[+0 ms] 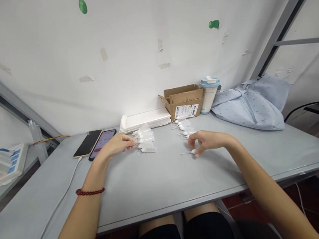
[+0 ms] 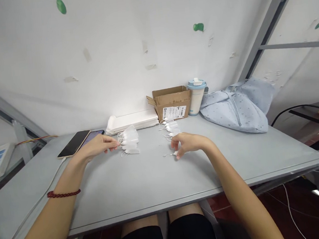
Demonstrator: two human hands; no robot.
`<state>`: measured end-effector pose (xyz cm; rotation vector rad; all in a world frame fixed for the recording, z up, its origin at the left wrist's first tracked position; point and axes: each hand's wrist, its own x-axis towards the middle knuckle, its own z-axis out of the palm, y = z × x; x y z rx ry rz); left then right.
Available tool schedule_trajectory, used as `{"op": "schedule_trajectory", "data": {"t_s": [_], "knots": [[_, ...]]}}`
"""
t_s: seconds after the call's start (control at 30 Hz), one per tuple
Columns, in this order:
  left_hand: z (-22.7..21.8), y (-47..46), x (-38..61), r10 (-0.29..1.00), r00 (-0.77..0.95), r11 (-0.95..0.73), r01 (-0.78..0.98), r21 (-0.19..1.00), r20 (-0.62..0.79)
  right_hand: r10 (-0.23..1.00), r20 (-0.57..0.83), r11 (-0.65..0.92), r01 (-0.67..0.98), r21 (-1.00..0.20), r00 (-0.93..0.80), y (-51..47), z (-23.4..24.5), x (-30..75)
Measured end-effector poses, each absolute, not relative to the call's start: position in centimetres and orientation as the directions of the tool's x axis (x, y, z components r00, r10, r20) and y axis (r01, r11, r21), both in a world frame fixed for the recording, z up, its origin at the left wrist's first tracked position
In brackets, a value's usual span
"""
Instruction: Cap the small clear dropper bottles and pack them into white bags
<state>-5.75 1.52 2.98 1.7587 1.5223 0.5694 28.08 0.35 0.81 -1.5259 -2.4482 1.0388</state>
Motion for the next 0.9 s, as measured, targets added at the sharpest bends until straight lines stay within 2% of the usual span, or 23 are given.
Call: {"op": "schedule_trajectory", "data": {"t_s": [0.33,0.63,0.8,0.9], "knots": [[3.1,1.4,-5.4,0.979,0.14,0.013,0.675,0.737,-0.146,0.838,-0.288,0.284,0.821,-0.496,-0.464,0.5,0.3,27.7],[2.1,2.0,-5.4,0.999,0.035,0.001,0.654,0.756,-0.031,0.861,-0.082,0.356,0.71,-0.608,-0.502,0.2,0.2,26.2],[1.6,2.0,-4.8,0.996,0.03,-0.079,0.666,0.742,0.08,0.875,0.024,0.383,0.66,-0.646,-0.484,-0.1,-0.3,25.0],[1.7,1.3,-3.3,0.988,0.077,-0.151,0.614,0.775,0.132,0.87,0.09,0.407,0.602,-0.687,-0.485,-0.3,-0.5,24.5]]}}
